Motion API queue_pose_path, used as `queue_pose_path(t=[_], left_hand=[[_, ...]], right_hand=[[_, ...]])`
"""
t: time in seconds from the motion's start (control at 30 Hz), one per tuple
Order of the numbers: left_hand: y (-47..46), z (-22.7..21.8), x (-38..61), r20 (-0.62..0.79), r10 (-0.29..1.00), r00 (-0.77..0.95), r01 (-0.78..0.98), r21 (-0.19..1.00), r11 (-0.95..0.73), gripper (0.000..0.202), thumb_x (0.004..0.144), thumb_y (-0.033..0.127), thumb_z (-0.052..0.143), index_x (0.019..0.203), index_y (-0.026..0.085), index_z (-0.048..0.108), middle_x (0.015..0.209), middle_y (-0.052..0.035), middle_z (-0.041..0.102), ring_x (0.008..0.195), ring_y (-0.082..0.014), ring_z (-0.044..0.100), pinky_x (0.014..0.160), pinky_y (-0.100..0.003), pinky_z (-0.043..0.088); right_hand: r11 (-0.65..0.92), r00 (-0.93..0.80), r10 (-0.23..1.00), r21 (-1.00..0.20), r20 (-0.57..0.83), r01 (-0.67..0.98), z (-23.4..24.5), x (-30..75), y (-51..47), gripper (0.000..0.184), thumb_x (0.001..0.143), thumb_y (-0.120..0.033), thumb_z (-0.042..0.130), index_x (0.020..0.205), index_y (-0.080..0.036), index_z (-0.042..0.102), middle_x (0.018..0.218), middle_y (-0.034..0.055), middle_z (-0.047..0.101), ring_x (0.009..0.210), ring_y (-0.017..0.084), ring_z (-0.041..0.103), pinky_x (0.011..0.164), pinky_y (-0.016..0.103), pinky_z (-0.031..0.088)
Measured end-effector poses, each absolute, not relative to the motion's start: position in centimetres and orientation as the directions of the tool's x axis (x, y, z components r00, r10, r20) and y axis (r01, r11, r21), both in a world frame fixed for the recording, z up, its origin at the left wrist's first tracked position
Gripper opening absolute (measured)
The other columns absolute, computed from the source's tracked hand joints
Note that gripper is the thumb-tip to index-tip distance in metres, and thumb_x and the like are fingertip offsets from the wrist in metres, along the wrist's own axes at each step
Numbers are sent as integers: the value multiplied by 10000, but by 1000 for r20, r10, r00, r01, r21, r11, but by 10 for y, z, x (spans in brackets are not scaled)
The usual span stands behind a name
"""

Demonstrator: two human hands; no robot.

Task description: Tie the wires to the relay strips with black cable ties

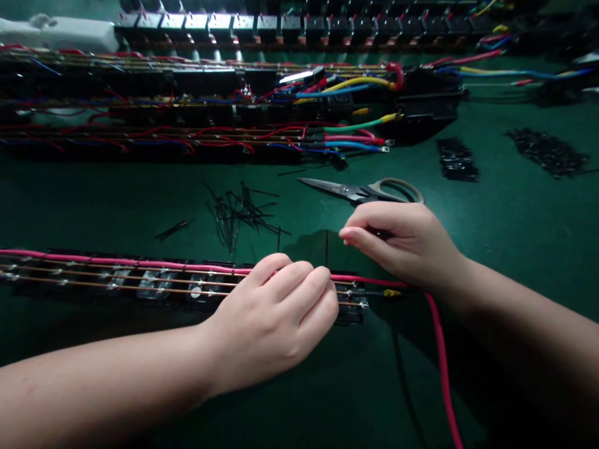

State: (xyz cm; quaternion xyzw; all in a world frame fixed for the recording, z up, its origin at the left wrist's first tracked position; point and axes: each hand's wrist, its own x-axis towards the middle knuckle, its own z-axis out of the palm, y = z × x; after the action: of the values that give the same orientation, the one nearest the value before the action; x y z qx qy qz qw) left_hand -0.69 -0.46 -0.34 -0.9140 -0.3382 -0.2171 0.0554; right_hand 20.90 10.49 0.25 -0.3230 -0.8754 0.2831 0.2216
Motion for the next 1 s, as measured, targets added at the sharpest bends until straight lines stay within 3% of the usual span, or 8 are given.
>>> queue_pose_path(t=[0.07,0.13,0.2,0.27,0.4,0.57,0.83,1.0], left_hand=[[-4,-5,-7,432,593,679,643,40,-765,166,951,176,611,1094,110,665,1151,-98,732,978,-223,645,837,-380,487],[-4,-5,-8,414,600,684,640,53,-766,166,960,179,591,1096,118,662,1179,-101,721,982,-223,642,828,-376,482],[-3,-5,-9,399,610,685,639,74,-766,168,967,178,570,1101,123,656,1199,-101,712,982,-223,636,828,-371,477],[-2,-4,-10,395,613,685,637,83,-766,163,971,178,557,1096,129,651,1201,-100,707,976,-222,631,827,-367,471],[-1,-5,-9,387,614,687,637,84,-766,149,971,179,554,1080,140,648,1201,-101,699,959,-215,625,810,-363,466],[-1,-5,-8,398,626,670,654,83,-752,150,963,175,551,1053,145,667,1173,-97,712,942,-214,624,795,-368,466],[-2,-4,-9,388,630,673,654,86,-751,168,957,180,563,1081,148,671,1198,-96,709,967,-216,621,801,-365,455],[-2,-5,-9,410,625,664,653,89,-752,161,947,177,573,1070,154,673,1198,-100,707,978,-220,622,803,-366,455]], right_hand=[[707,-610,699,-489,374,510,2,223,106,266,983,-380,531,788,-228,630,742,38,651,688,195,592,674,335,448],[704,-560,710,-428,427,567,-1,240,106,207,966,-337,530,806,-245,624,790,83,665,752,255,599,745,412,459],[656,-533,753,-366,386,661,-4,257,107,112,952,-296,549,933,-263,655,944,127,704,907,318,631,865,482,472],[625,-509,774,-326,378,709,-7,269,108,162,953,-274,534,1048,-268,665,1058,149,705,1008,358,636,933,534,469],[612,-522,778,-232,351,756,-12,274,117,234,961,-263,508,1125,-227,670,1114,153,710,1043,342,658,962,521,500],[604,-597,795,-224,103,765,-11,275,132,397,966,-333,468,1238,-103,643,1261,246,655,1195,381,601,1024,548,484],[557,-581,805,-186,-118,809,1,291,135,384,938,-427,512,1132,-137,671,1148,216,685,1009,349,665,866,485,536],[489,-502,857,-127,-117,863,10,287,128,298,843,-398,546,1062,-205,609,965,151,724,781,303,687,701,427,518]])
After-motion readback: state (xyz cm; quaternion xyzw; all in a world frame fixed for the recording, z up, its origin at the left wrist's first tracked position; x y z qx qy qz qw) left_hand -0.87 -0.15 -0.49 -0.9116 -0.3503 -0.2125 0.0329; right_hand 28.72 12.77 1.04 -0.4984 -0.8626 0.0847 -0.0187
